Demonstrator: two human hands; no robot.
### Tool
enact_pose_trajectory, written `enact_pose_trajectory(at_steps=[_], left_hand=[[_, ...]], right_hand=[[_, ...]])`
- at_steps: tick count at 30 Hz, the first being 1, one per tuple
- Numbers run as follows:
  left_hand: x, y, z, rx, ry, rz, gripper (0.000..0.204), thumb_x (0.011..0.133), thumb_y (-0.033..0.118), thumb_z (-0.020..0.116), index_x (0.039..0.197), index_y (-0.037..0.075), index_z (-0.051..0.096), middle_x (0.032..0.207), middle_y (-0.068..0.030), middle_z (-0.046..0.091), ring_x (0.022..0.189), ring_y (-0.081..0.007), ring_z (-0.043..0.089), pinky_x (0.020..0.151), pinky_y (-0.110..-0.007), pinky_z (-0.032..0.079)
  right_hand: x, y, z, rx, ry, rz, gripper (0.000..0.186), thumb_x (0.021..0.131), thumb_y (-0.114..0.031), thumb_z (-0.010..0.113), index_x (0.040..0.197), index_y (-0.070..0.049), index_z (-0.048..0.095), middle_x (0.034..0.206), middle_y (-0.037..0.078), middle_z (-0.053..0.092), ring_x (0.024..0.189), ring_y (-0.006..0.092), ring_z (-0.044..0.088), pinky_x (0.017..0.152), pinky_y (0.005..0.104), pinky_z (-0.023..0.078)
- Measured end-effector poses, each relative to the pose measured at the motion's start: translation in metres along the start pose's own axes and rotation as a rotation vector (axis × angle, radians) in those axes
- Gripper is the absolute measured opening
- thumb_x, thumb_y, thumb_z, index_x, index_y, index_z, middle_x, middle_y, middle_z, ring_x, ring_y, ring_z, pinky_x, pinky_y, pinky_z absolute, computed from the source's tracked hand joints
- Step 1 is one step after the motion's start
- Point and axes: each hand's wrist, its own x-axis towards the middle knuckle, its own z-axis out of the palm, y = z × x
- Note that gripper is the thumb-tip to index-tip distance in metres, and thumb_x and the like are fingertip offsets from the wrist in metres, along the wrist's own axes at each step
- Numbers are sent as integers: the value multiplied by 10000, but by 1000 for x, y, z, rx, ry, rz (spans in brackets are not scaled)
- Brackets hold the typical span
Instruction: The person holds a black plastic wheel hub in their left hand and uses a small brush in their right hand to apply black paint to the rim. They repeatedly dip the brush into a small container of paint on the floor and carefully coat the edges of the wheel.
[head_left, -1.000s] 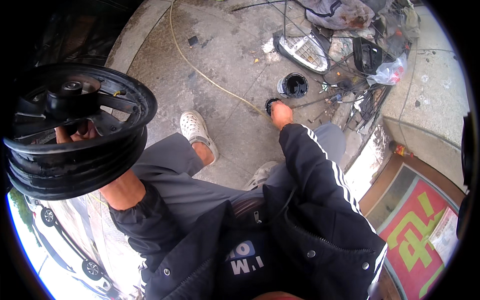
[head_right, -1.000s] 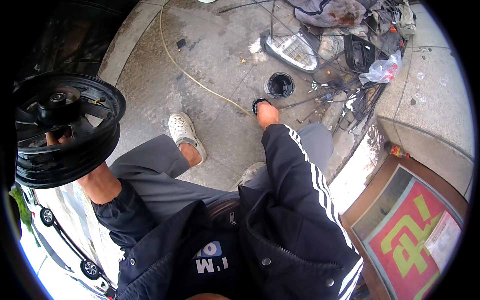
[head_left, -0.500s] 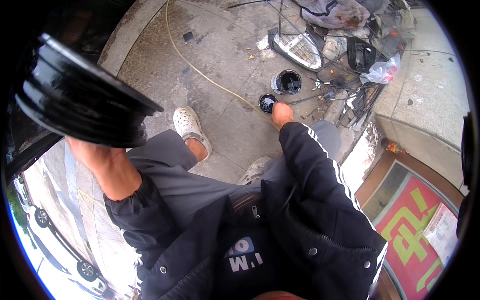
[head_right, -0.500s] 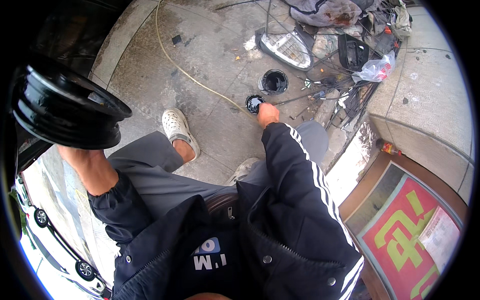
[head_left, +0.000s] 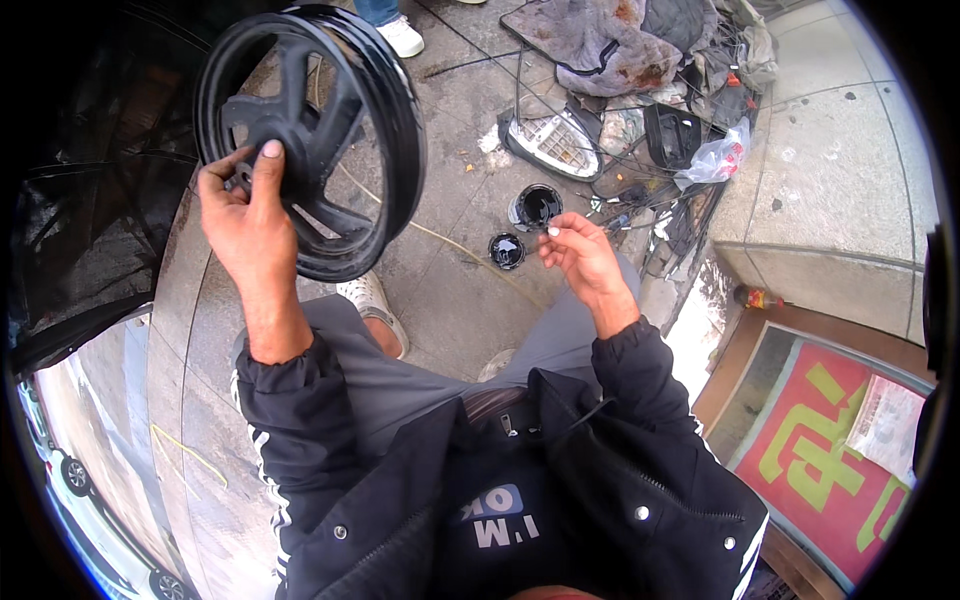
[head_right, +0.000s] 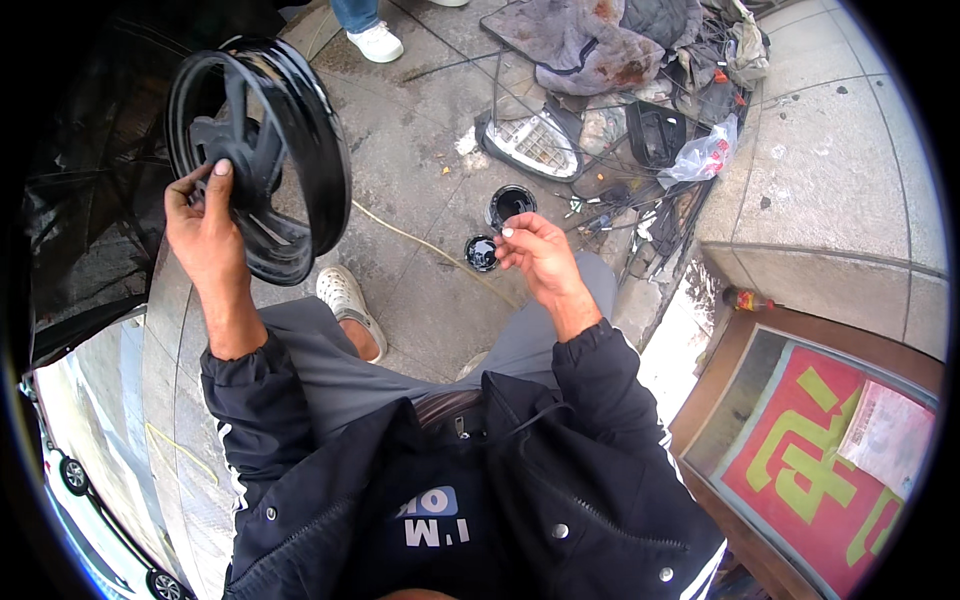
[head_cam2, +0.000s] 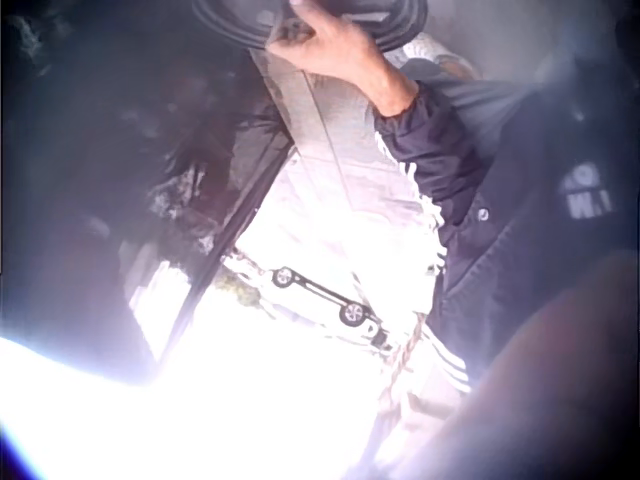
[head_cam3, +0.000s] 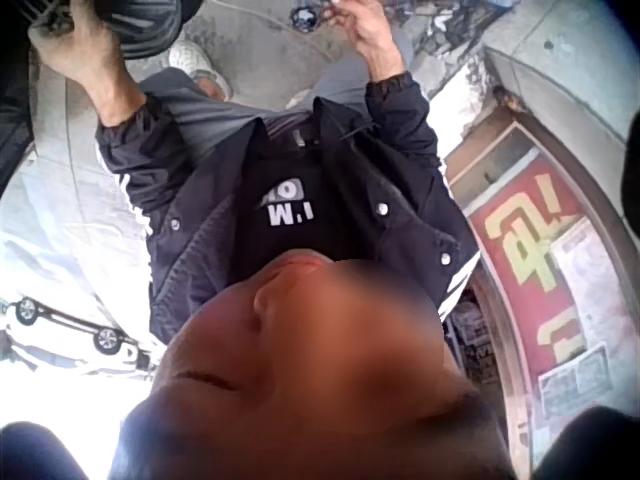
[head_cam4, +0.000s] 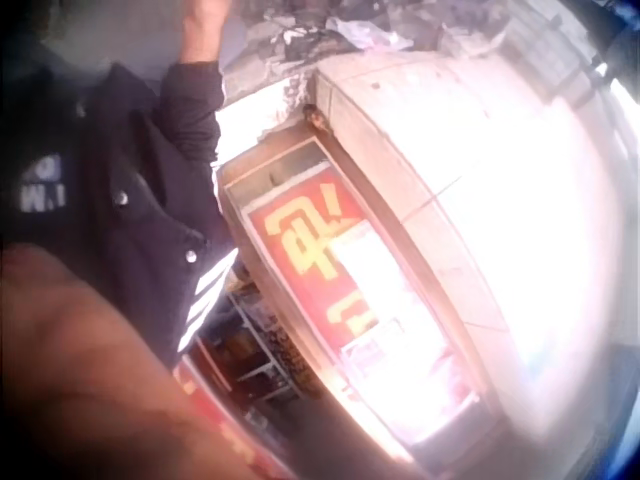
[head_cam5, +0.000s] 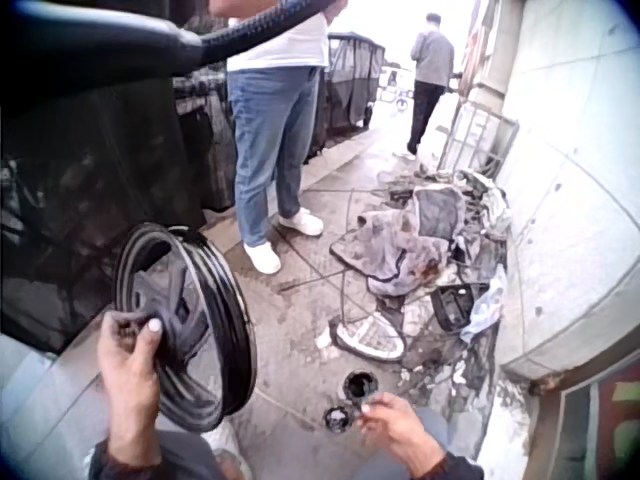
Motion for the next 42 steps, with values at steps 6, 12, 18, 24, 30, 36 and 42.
enact_pose_trajectory(at_steps=[6,12,18,24,30,36,42], left_hand=[[-15,22,19,184,-64,-12,389,927,252,803,1121,-33,622,705,1,633,632,-42,513,606,-214,404],[-20,23,16,209,-68,24,363,925,235,800,1111,-25,626,718,-16,643,648,-62,538,623,-229,429],[-23,20,12,239,-32,84,358,917,231,809,1098,-16,624,742,-31,652,672,-67,560,643,-238,452],[-21,14,6,191,-15,133,367,913,231,817,1095,-18,618,750,-38,655,684,-78,573,663,-248,469],[-21,18,2,253,-8,101,370,914,231,816,1096,-20,615,758,-48,652,691,-82,568,661,-251,465],[-20,16,0,231,2,115,369,911,225,819,1097,-20,615,763,-50,650,688,-85,566,658,-252,464],[-20,14,0,249,8,136,365,907,221,823,1097,-15,618,762,-47,648,686,-87,569,656,-249,462]], right_hand=[[-17,-99,97,-225,-140,-535,137,920,8,710,1044,-1,654,912,61,704,777,126,668,663,271,540],[4,-137,161,-557,-159,-870,128,888,-5,723,1012,22,704,918,19,713,810,63,652,705,233,522],[9,-142,176,-857,-157,-1124,126,830,22,705,953,-8,716,849,56,694,695,112,661,638,255,527],[11,-139,189,-1060,-154,-1246,143,787,3,698,925,-33,702,847,94,679,699,230,683,626,320,536],[3,-140,188,-1142,-203,-1194,143,772,-24,696,913,-51,697,835,93,665,732,280,673,652,363,535],[14,-147,202,-1170,-210,-1295,121,772,-26,691,891,-46,685,803,102,651,712,308,659,637,386,526],[2,-148,196,-1204,-276,-1121,121,758,-34,697,876,-50,682,791,106,651,719,325,656,636,396,526]])
